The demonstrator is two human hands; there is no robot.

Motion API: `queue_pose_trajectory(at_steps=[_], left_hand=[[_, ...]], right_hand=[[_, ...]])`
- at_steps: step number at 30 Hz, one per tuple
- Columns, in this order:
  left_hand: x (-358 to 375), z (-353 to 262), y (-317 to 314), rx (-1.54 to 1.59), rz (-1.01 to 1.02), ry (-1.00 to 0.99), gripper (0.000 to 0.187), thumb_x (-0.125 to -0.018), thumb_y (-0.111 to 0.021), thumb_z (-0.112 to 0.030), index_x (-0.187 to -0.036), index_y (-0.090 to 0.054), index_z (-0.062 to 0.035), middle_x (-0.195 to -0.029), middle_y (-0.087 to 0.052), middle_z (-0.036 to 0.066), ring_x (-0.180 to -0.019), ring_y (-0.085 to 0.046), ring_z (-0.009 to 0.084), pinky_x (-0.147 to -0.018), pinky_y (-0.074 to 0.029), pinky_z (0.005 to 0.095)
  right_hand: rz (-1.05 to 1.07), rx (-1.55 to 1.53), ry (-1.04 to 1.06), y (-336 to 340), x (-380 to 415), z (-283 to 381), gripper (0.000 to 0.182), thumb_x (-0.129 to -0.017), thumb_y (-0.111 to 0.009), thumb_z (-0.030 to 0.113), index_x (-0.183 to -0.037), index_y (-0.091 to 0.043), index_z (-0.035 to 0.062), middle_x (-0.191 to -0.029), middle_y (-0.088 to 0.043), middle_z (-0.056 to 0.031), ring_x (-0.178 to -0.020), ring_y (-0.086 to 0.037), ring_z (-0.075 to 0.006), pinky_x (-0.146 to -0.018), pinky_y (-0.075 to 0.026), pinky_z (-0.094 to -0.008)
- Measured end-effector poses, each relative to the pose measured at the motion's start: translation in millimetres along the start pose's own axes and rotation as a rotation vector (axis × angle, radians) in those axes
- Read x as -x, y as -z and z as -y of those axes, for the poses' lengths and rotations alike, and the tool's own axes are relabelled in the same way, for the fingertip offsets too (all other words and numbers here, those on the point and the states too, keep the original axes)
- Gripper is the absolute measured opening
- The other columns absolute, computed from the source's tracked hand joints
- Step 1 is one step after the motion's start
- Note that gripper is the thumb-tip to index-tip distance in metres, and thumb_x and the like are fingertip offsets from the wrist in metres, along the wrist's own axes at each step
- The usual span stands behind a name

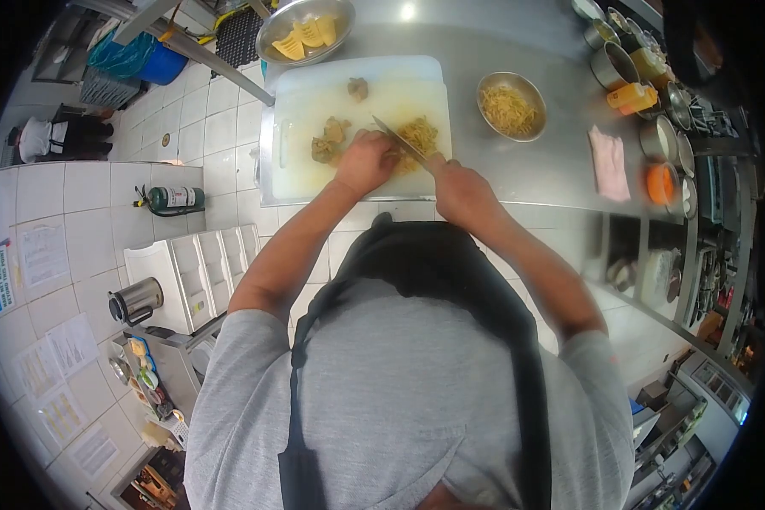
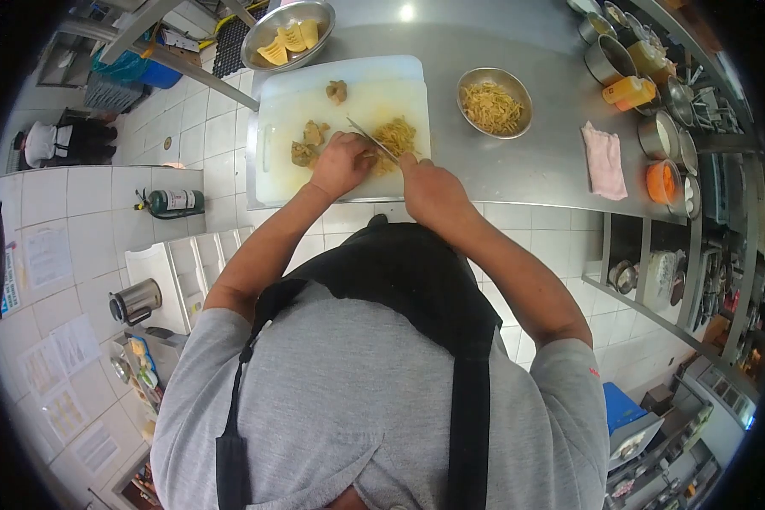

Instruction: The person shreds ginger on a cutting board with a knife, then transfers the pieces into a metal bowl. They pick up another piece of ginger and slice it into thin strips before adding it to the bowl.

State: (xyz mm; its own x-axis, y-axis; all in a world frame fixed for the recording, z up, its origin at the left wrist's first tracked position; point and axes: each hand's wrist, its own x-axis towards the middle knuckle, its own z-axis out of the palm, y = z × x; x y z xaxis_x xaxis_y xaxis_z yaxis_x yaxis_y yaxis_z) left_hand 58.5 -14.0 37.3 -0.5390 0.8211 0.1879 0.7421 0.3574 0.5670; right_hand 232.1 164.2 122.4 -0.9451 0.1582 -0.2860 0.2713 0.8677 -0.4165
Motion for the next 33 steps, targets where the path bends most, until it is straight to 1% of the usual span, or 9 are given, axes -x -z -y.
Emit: queue_pose_trajectory(at_steps=[6,8,14,17,21,24,26,29,33], left_hand=[[7,2,-3,0.023,-0.031,-0.013,0.020,-0.088,-0.083,-0.013,-0.107,-0.082,-0.0075,-0.108,-0.075,0.011,-0.109,-0.067,0.0383,-0.099,-0.057,0.0482],[4,-3,1,-0.044,-0.061,0.060,0.021,-0.089,-0.084,-0.017,-0.107,-0.082,-0.0073,-0.109,-0.076,0.012,-0.109,-0.067,0.0384,-0.099,-0.057,0.0483],[2,-6,7,-0.036,0.000,0.087,0.022,-0.089,-0.085,-0.020,-0.107,-0.082,-0.0066,-0.108,-0.075,0.012,-0.108,-0.067,0.0381,-0.101,-0.055,0.0482],[3,0,3,-0.031,-0.030,0.042,0.022,-0.089,-0.084,-0.020,-0.107,-0.082,-0.0063,-0.108,-0.075,0.012,-0.108,-0.067,0.0382,-0.101,-0.055,0.0484],[1,0,2,-0.083,-0.001,0.064,0.022,-0.089,-0.084,-0.020,-0.107,-0.082,-0.0064,-0.107,-0.076,0.012,-0.107,-0.067,0.0382,-0.101,-0.055,0.0488],[6,1,-1,-0.085,-0.035,0.054,0.020,-0.090,-0.084,-0.025,-0.105,-0.084,-0.0112,-0.105,-0.075,0.008,-0.108,-0.068,0.0343,-0.096,-0.058,0.0475],[4,-1,0,-0.087,-0.054,0.053,0.020,-0.090,-0.084,-0.025,-0.104,-0.084,-0.0109,-0.105,-0.075,0.008,-0.108,-0.068,0.0343,-0.096,-0.058,0.0473],[4,-1,0,-0.078,-0.053,0.066,0.020,-0.089,-0.084,-0.025,-0.104,-0.084,-0.0109,-0.104,-0.075,0.007,-0.107,-0.068,0.0341,-0.096,-0.058,0.0472],[8,2,-5,-0.074,-0.047,0.043,0.020,-0.089,-0.085,-0.024,-0.104,-0.084,-0.0108,-0.104,-0.076,0.007,-0.106,-0.068,0.0345,-0.095,-0.058,0.0470]], right_hand=[[-0.021,-0.008,-0.035,-17,1,2,0.023,-0.104,-0.051,0.004,-0.125,-0.056,-0.0025,-0.108,-0.072,-0.0339,-0.099,-0.077,-0.0511,-0.087,-0.062,-0.0591],[-0.024,-0.024,-0.052,-12,-4,0,0.025,-0.098,-0.055,0.000,-0.124,-0.053,-0.0006,-0.104,-0.071,-0.0328,-0.097,-0.075,-0.0528,-0.086,-0.061,-0.0605],[-0.032,0.000,-0.034,2,12,10,0.023,-0.103,-0.051,0.004,-0.125,-0.056,-0.0033,-0.107,-0.072,-0.0333,-0.096,-0.077,-0.0502,-0.086,-0.062,-0.0586],[-0.044,-0.017,-0.019,-16,-1,0,0.023,-0.102,-0.052,0.003,-0.124,-0.055,-0.0033,-0.106,-0.072,-0.0331,-0.095,-0.077,-0.0504,-0.085,-0.062,-0.0589],[-0.011,-0.010,0.002,-1,1,5,0.023,-0.102,-0.052,0.003,-0.124,-0.055,-0.0033,-0.106,-0.072,-0.0335,-0.095,-0.077,-0.0506,-0.084,-0.062,-0.0588],[-0.030,-0.024,-0.021,-11,10,5,0.022,-0.103,-0.052,0.003,-0.124,-0.055,-0.0031,-0.105,-0.072,-0.0340,-0.095,-0.077,-0.0507,-0.084,-0.062,-0.0587],[-0.018,-0.007,-0.022,-19,-2,0,0.027,-0.099,-0.054,0.001,-0.125,-0.053,-0.0007,-0.107,-0.072,-0.0341,-0.096,-0.075,-0.0534,-0.086,-0.060,-0.0603],[-0.025,-0.023,0.005,3,1,6,0.022,-0.103,-0.052,0.003,-0.124,-0.055,-0.0028,-0.101,-0.072,-0.0332,-0.095,-0.076,-0.0511,-0.084,-0.062,-0.0595],[-0.038,-0.025,-0.030,-15,11,1,0.021,-0.103,-0.052,0.004,-0.123,-0.056,-0.0025,-0.103,-0.073,-0.0328,-0.096,-0.077,-0.0507,-0.085,-0.061,-0.0596]])
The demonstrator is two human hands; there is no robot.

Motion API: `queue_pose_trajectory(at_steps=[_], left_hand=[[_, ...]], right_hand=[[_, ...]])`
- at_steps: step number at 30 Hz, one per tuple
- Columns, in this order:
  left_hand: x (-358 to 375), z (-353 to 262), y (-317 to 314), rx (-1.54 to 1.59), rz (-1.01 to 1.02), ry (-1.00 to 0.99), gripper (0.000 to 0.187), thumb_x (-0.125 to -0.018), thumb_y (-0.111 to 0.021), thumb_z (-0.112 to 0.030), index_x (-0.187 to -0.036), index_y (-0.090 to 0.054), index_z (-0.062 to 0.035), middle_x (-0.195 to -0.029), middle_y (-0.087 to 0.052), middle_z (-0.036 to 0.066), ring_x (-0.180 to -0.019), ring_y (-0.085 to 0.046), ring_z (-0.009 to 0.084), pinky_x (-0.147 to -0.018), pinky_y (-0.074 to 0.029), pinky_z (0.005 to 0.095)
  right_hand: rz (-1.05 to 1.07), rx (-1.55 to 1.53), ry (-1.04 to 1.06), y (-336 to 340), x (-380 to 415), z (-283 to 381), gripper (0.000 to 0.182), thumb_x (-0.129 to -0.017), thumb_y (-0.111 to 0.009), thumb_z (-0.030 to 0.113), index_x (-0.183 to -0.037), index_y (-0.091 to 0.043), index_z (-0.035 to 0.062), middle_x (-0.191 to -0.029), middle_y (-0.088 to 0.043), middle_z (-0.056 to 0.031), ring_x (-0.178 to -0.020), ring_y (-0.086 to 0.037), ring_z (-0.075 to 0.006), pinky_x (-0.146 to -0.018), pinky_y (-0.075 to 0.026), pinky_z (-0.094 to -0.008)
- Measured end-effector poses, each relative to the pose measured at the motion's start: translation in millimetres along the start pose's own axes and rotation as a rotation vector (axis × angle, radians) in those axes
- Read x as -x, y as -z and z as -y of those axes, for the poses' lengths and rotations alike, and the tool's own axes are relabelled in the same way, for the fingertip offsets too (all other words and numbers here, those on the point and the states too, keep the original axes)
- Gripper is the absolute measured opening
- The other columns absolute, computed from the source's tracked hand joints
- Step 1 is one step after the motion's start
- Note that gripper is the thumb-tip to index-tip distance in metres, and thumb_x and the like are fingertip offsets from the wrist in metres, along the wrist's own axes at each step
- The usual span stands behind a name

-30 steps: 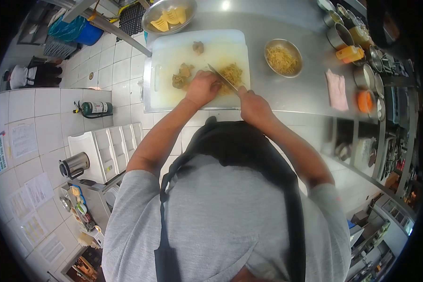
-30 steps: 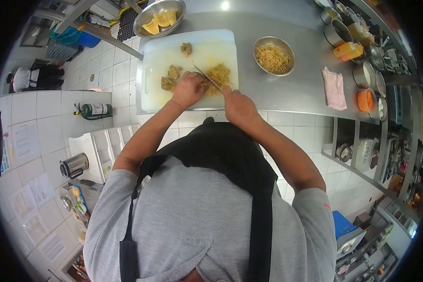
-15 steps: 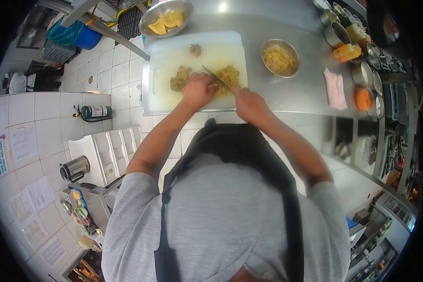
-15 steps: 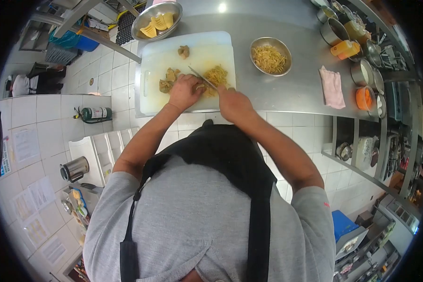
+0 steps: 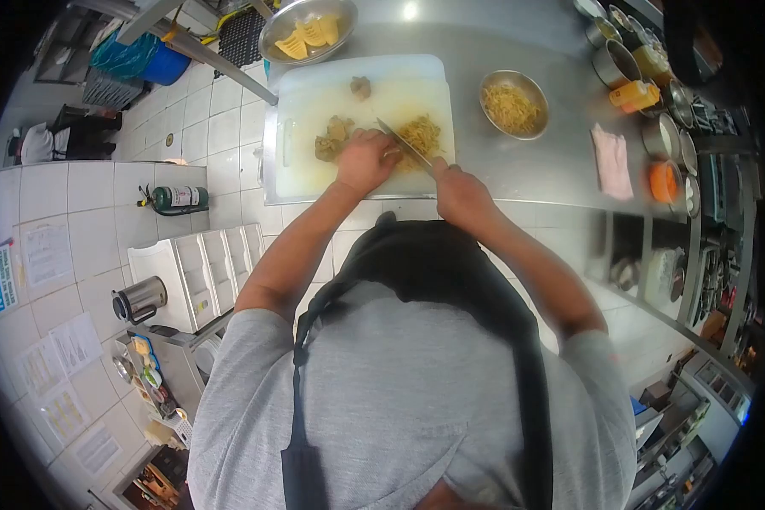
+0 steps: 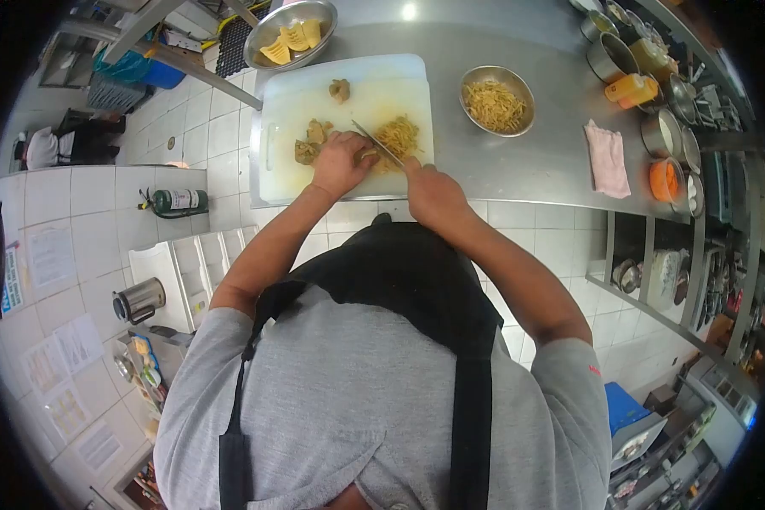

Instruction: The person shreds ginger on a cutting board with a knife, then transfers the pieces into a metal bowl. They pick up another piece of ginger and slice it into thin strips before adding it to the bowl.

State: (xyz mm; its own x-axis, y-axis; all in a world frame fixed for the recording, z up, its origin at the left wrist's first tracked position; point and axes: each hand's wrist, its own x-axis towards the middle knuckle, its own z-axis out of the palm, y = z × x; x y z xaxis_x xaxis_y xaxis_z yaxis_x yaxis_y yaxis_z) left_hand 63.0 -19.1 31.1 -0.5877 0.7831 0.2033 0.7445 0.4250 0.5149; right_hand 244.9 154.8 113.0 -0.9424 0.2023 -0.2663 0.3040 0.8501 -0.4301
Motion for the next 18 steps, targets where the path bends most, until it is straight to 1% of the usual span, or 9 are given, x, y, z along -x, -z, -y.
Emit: queue_pose_trajectory(at_steps=[2,5,8,9,11,15,17,18], left_hand=[[-4,1,3,0.015,-0.041,-0.031,0.019,-0.089,-0.085,-0.023,-0.103,-0.084,-0.0109,-0.103,-0.076,0.008,-0.105,-0.068,0.0352,-0.094,-0.058,0.0471],[-4,2,0,0.009,-0.043,-0.015,0.019,-0.088,-0.086,-0.022,-0.102,-0.083,-0.0106,-0.104,-0.076,0.008,-0.104,-0.068,0.0359,-0.094,-0.058,0.0471],[-3,1,3,-0.014,-0.041,-0.030,0.019,-0.088,-0.086,-0.022,-0.102,-0.083,-0.0104,-0.103,-0.075,0.008,-0.104,-0.068,0.0360,-0.094,-0.058,0.0472],[1,-3,1,-0.009,-0.033,-0.034,0.019,-0.088,-0.086,-0.022,-0.102,-0.083,-0.0104,-0.103,-0.075,0.008,-0.104,-0.068,0.0360,-0.094,-0.058,0.0472],[0,-5,4,0.094,-0.113,0.033,0.024,-0.088,-0.088,-0.023,-0.104,-0.080,-0.0080,-0.106,-0.075,0.011,-0.106,-0.068,0.0376,-0.096,-0.057,0.0492],[0,2,3,0.022,-0.049,-0.001,0.024,-0.088,-0.089,-0.024,-0.103,-0.079,-0.0081,-0.108,-0.074,0.012,-0.107,-0.068,0.0382,-0.096,-0.057,0.0497],[1,-1,5,0.007,-0.045,0.001,0.023,-0.088,-0.088,-0.023,-0.104,-0.079,-0.0087,-0.108,-0.074,0.011,-0.107,-0.068,0.0384,-0.096,-0.057,0.0499],[4,0,3,0.009,-0.040,0.001,0.023,-0.088,-0.088,-0.023,-0.104,-0.079,-0.0087,-0.108,-0.074,0.011,-0.107,-0.068,0.0384,-0.096,-0.057,0.0499]], right_hand=[[0.043,0.032,0.013,5,-17,0,0.021,-0.103,-0.052,0.004,-0.122,-0.056,-0.0023,-0.104,-0.073,-0.0327,-0.096,-0.077,-0.0503,-0.085,-0.061,-0.0598],[0.016,0.009,0.034,22,-7,8,0.022,-0.102,-0.053,0.003,-0.123,-0.056,-0.0027,-0.105,-0.074,-0.0330,-0.097,-0.077,-0.0505,-0.086,-0.061,-0.0596],[-0.024,-0.030,0.024,-6,-8,-3,0.024,-0.100,-0.055,0.001,-0.123,-0.057,-0.0033,-0.104,-0.074,-0.0327,-0.095,-0.077,-0.0502,-0.085,-0.062,-0.0588],[-0.023,-0.033,0.013,-6,-7,-3,0.024,-0.100,-0.055,0.001,-0.123,-0.057,-0.0033,-0.104,-0.074,-0.0327,-0.095,-0.077,-0.0502,-0.085,-0.062,-0.0588],[0.035,0.010,0.022,1,-21,0,0.025,-0.100,-0.055,0.001,-0.124,-0.056,-0.0037,-0.105,-0.074,-0.0331,-0.095,-0.077,-0.0505,-0.085,-0.062,-0.0584],[0.075,0.040,0.043,19,-14,9,0.025,-0.101,-0.054,0.002,-0.125,-0.056,-0.0038,-0.105,-0.074,-0.0333,-0.095,-0.077,-0.0507,-0.085,-0.062,-0.0588],[-0.005,-0.002,0.036,16,-3,12,0.024,-0.102,-0.053,0.003,-0.125,-0.055,-0.0040,-0.105,-0.073,-0.0338,-0.096,-0.077,-0.0510,-0.085,-0.062,-0.0590],[-0.002,-0.004,0.032,10,-4,10,0.024,-0.102,-0.053,0.003,-0.125,-0.055,-0.0040,-0.105,-0.073,-0.0338,-0.096,-0.077,-0.0510,-0.085,-0.062,-0.0590]])
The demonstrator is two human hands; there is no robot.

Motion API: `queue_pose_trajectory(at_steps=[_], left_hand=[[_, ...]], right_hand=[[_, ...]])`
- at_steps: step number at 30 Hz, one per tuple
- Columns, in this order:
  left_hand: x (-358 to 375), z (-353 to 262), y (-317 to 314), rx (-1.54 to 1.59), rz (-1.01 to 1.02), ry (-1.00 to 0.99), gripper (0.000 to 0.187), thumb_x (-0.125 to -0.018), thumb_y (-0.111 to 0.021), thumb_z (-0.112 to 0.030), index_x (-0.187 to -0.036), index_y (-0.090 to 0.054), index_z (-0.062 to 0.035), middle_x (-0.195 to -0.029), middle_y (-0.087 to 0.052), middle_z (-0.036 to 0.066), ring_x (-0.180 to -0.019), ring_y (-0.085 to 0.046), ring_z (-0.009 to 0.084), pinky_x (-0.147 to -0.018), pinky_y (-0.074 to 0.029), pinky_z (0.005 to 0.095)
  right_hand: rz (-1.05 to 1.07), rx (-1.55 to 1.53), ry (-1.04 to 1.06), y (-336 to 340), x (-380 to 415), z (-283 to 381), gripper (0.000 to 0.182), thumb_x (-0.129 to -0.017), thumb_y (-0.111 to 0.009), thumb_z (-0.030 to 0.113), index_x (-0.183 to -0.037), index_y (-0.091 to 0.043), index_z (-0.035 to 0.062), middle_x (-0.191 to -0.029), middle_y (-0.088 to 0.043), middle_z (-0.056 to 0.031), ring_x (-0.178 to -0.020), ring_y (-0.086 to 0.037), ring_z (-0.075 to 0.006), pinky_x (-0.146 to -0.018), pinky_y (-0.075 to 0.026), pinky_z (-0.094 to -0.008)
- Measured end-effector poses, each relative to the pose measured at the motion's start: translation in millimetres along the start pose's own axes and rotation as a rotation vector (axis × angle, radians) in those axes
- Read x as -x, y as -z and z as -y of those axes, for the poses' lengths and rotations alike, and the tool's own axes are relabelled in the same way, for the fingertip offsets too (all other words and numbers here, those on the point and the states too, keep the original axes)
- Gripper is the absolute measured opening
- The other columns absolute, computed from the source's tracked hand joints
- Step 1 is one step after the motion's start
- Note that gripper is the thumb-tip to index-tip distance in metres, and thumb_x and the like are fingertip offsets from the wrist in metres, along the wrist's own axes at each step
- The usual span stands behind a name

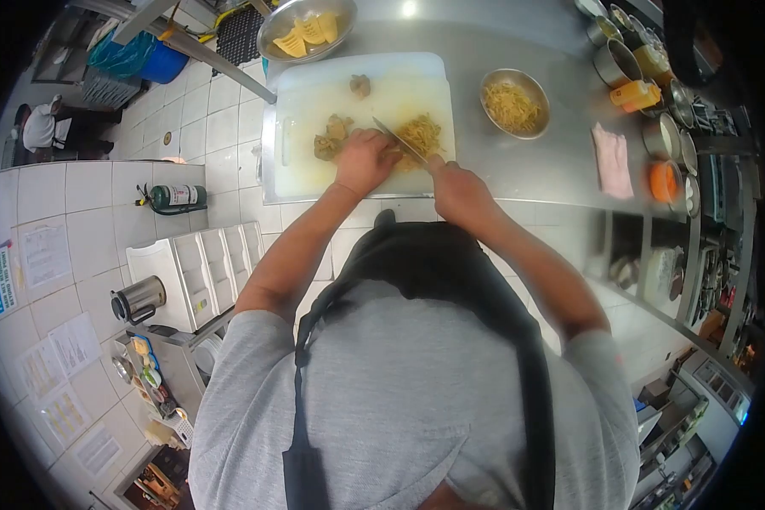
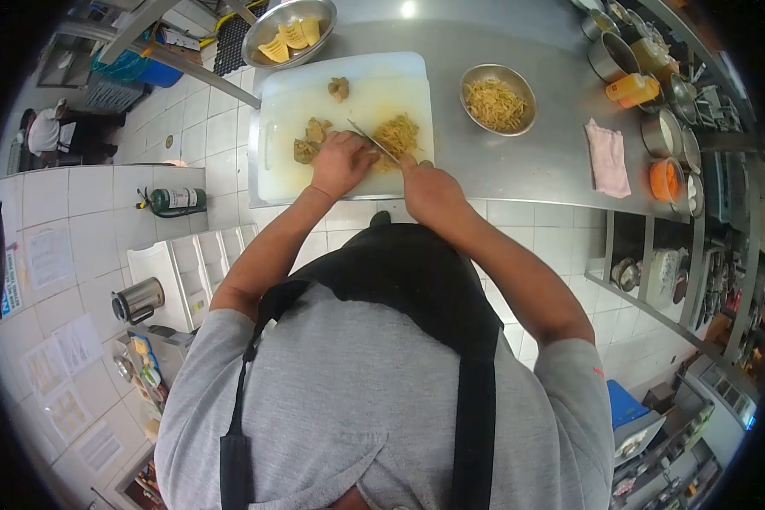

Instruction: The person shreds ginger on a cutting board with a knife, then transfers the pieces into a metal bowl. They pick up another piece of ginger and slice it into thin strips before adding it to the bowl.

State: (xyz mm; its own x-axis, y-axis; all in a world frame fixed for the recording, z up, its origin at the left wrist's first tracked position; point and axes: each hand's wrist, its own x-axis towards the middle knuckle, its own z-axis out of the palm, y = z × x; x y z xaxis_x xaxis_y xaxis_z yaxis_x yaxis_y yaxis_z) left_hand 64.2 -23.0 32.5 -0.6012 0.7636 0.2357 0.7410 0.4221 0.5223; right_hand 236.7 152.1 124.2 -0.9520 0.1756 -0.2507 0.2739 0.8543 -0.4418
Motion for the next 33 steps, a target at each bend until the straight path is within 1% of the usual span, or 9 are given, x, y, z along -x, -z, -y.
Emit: queue_pose_trajectory(at_steps=[6,8,11,14,20,24,27,30,33], left_hand=[[3,-5,4,0.040,-0.131,-0.032,0.023,-0.087,-0.088,-0.023,-0.105,-0.082,-0.0110,-0.106,-0.074,0.008,-0.106,-0.069,0.0354,-0.093,-0.059,0.0483],[9,1,1,-0.003,-0.006,-0.044,0.024,-0.087,-0.087,-0.022,-0.110,-0.083,-0.0123,-0.108,-0.073,0.008,-0.106,-0.069,0.0353,-0.092,-0.059,0.0483],[2,-6,9,-0.034,0.051,-0.017,0.024,-0.088,-0.085,-0.019,-0.111,-0.083,-0.0139,-0.107,-0.073,0.008,-0.105,-0.068,0.0356,-0.090,-0.060,0.0490],[0,-8,10,-0.026,0.022,-0.034,0.022,-0.088,-0.084,-0.019,-0.110,-0.082,-0.0145,-0.105,-0.072,0.008,-0.105,-0.068,0.0358,-0.090,-0.060,0.0492],[2,-2,5,-0.008,0.031,-0.022,0.021,-0.089,-0.082,-0.018,-0.109,-0.082,-0.0136,-0.106,-0.071,0.008,-0.105,-0.067,0.0358,-0.092,-0.059,0.0490],[5,-3,5,0.001,0.011,-0.035,0.021,-0.089,-0.082,-0.018,-0.109,-0.082,-0.0132,-0.106,-0.071,0.008,-0.105,-0.066,0.0360,-0.092,-0.059,0.0494],[4,-2,4,0.004,0.039,-0.002,0.021,-0.090,-0.082,-0.018,-0.110,-0.082,-0.0129,-0.106,-0.071,0.009,-0.105,-0.066,0.0364,-0.091,-0.058,0.0497],[3,-2,4,-0.001,0.037,-0.005,0.022,-0.090,-0.084,-0.018,-0.111,-0.083,-0.0139,-0.107,-0.072,0.009,-0.105,-0.068,0.0370,-0.094,-0.059,0.0497],[8,-1,2,0.018,0.019,-0.029,0.021,-0.091,-0.082,-0.019,-0.111,-0.082,-0.0128,-0.106,-0.072,0.009,-0.104,-0.066,0.0368,-0.092,-0.058,0.0497]], right_hand=[[0.037,0.017,-0.003,-9,-17,-12,0.024,-0.104,-0.050,0.005,-0.125,-0.055,-0.0044,-0.107,-0.073,-0.0347,-0.095,-0.077,-0.0514,-0.086,-0.062,-0.0593],[0.027,0.029,-0.008,-11,-15,-8,0.024,-0.104,-0.050,0.005,-0.126,-0.056,-0.0040,-0.107,-0.073,-0.0347,-0.096,-0.077,-0.0510,-0.086,-0.062,-0.0590],[0.044,0.057,0.024,3,-17,-4,0.024,-0.104,-0.050,0.005,-0.126,-0.056,-0.0034,-0.108,-0.073,-0.0346,-0.097,-0.077,-0.0502,-0.086,-0.063,-0.0581],[0.008,0.056,0.026,11,-2,5,0.023,-0.104,-0.051,0.005,-0.125,-0.057,-0.0027,-0.108,-0.072,-0.0341,-0.095,-0.078,-0.0493,-0.084,-0.063,-0.0572],[0.017,0.050,0.069,-1,-21,-7,0.022,-0.103,-0.052,0.004,-0.123,-0.058,-0.0026,-0.106,-0.072,-0.0336,-0.091,-0.078,-0.0486,-0.080,-0.063,-0.0576],[-0.027,0.034,0.047,1,-5,-1,0.021,-0.103,-0.052,0.004,-0.122,-0.058,-0.0030,-0.102,-0.073,-0.0327,-0.091,-0.078,-0.0481,-0.080,-0.063,-0.0580],[0.044,0.048,0.033,0,-16,-4,0.022,-0.102,-0.052,0.004,-0.122,-0.058,-0.0034,-0.103,-0.073,-0.0331,-0.093,-0.077,-0.0488,-0.082,-0.062,-0.0587],[0.064,0.053,0.068,11,-12,-1,0.024,-0.103,-0.052,0.004,-0.125,-0.057,-0.0032,-0.107,-0.072,-0.0349,-0.096,-0.077,-0.0504,-0.084,-0.062,-0.0593],[0.053,0.018,0.012,-4,-3,-5,0.025,-0.103,-0.052,0.004,-0.127,-0.056,-0.0029,-0.110,-0.072,-0.0358,-0.098,-0.077,-0.0512,-0.085,-0.062,-0.0591]])
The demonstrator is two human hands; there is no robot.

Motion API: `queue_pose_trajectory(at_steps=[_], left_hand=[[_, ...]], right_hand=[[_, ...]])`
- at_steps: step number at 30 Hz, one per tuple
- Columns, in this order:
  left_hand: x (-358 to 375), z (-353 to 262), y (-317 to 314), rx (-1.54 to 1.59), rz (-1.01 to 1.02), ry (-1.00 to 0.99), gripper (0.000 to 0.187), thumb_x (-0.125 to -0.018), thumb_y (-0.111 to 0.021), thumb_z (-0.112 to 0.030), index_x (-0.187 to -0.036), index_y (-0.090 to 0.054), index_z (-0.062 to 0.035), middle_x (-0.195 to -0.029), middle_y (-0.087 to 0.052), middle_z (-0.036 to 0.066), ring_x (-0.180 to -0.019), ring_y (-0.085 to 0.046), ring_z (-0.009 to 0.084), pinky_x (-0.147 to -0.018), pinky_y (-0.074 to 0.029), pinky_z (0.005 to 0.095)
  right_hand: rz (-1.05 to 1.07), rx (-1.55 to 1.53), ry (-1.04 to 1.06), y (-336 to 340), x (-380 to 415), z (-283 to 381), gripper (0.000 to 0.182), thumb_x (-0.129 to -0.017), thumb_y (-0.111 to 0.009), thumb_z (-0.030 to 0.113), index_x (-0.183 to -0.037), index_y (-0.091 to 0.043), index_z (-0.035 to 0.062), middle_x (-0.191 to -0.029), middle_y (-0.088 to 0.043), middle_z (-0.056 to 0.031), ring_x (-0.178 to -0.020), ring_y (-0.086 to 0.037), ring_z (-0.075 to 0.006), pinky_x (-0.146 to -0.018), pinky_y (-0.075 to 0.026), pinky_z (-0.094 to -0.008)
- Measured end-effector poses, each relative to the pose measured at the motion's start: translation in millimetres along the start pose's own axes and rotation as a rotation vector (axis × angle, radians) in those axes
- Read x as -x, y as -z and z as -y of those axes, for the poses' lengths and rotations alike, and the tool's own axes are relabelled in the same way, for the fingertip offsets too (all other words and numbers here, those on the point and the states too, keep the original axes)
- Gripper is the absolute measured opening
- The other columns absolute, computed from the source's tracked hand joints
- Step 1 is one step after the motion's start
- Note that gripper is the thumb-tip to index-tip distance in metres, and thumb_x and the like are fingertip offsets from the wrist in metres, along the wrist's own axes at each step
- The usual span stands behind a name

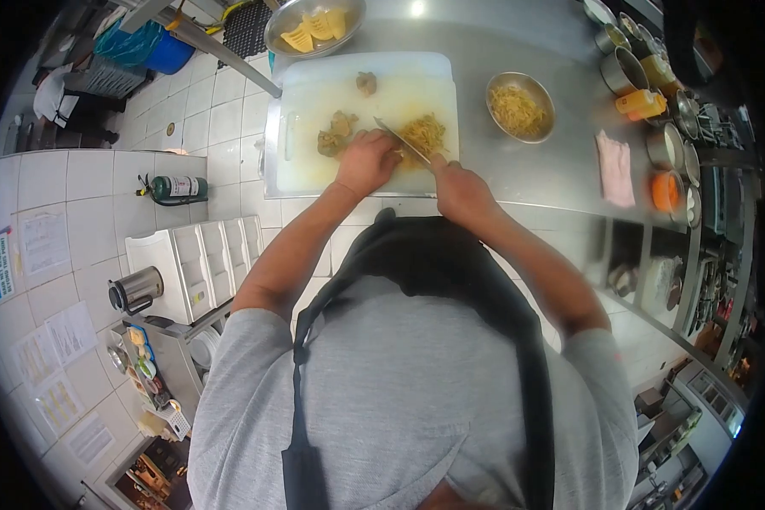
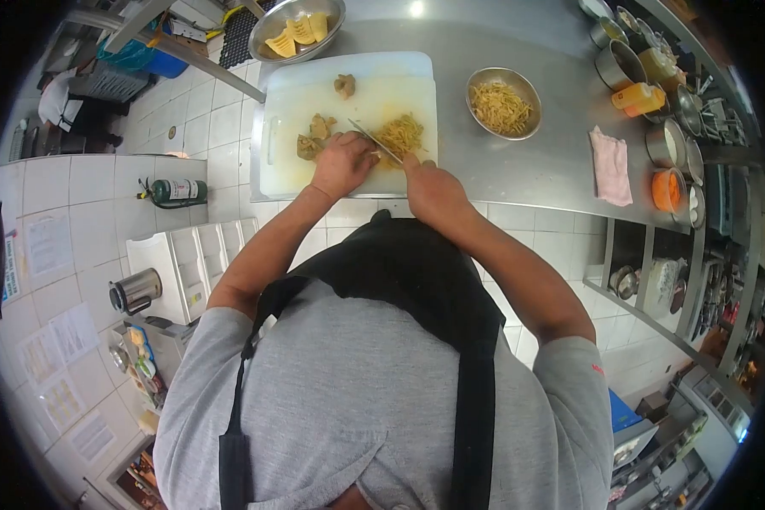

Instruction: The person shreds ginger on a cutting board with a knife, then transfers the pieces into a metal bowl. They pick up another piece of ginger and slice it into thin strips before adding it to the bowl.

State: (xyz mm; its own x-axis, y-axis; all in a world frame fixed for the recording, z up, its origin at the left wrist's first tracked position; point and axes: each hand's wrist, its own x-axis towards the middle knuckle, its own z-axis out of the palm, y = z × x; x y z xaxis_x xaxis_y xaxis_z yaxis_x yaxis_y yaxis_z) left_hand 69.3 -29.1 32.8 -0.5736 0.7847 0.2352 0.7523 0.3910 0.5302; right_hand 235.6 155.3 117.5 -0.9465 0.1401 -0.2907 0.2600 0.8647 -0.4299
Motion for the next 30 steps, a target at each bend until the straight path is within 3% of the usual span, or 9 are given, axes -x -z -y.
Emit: queue_pose_trajectory(at_steps=[5,9,11,14,17,30], left_hand=[[4,-3,6,0.019,-0.112,-0.091,0.019,-0.091,-0.083,-0.019,-0.108,-0.081,-0.0103,-0.107,-0.073,0.009,-0.105,-0.066,0.0363,-0.091,-0.058,0.0486],[3,-1,0,-0.016,-0.047,-0.075,0.020,-0.090,-0.083,-0.019,-0.108,-0.080,-0.0097,-0.106,-0.072,0.009,-0.104,-0.066,0.0361,-0.091,-0.058,0.0486],[2,-1,4,-0.033,0.051,-0.035,0.021,-0.091,-0.083,-0.016,-0.110,-0.079,-0.0082,-0.111,-0.071,0.013,-0.107,-0.065,0.0395,-0.096,-0.057,0.0488],[1,-4,2,-0.028,-0.029,-0.059,0.018,-0.090,-0.081,-0.017,-0.106,-0.079,-0.0092,-0.105,-0.069,0.011,-0.104,-0.065,0.0376,-0.090,-0.058,0.0494],[2,-5,4,-0.040,0.049,-0.029,0.023,-0.091,-0.082,-0.017,-0.112,-0.080,-0.0077,-0.110,-0.070,0.014,-0.108,-0.064,0.0403,-0.097,-0.057,0.0498],[6,-7,2,-0.024,0.000,-0.020,0.022,-0.090,-0.082,-0.016,-0.111,-0.080,-0.0074,-0.108,-0.068,0.014,-0.107,-0.063,0.0406,-0.095,-0.057,0.0510]], right_hand=[[-0.001,0.021,-0.017,-5,-10,-6,0.025,-0.103,-0.053,0.005,-0.127,-0.056,-0.0033,-0.108,-0.072,-0.0342,-0.097,-0.078,-0.0496,-0.086,-0.063,-0.0577],[0.007,-0.009,-0.024,-1,-8,-2,0.026,-0.100,-0.051,0.000,-0.126,-0.053,-0.0015,-0.107,-0.072,-0.0346,-0.098,-0.075,-0.0526,-0.088,-0.060,-0.0606],[-0.012,0.060,0.055,8,-7,-1,0.023,-0.103,-0.052,0.005,-0.125,-0.057,-0.0033,-0.107,-0.073,-0.0320,-0.094,-0.078,-0.0467,-0.084,-0.064,-0.0552],[-0.035,0.057,0.050,19,8,11,0.023,-0.103,-0.053,0.005,-0.124,-0.057,-0.0032,-0.105,-0.072,-0.0311,-0.093,-0.078,-0.0458,-0.082,-0.064,-0.0545],[-0.031,0.075,0.066,-14,-7,-7,0.023,-0.102,-0.054,0.005,-0.124,-0.057,-0.0030,-0.105,-0.072,-0.0312,-0.092,-0.078,-0.0460,-0.081,-0.064,-0.0543],[-0.024,0.075,0.065,5,-6,2,0.023,-0.104,-0.052,0.004,-0.125,-0.057,-0.0025,-0.105,-0.073,-0.0327,-0.094,-0.078,-0.0476,-0.083,-0.063,-0.0575]])
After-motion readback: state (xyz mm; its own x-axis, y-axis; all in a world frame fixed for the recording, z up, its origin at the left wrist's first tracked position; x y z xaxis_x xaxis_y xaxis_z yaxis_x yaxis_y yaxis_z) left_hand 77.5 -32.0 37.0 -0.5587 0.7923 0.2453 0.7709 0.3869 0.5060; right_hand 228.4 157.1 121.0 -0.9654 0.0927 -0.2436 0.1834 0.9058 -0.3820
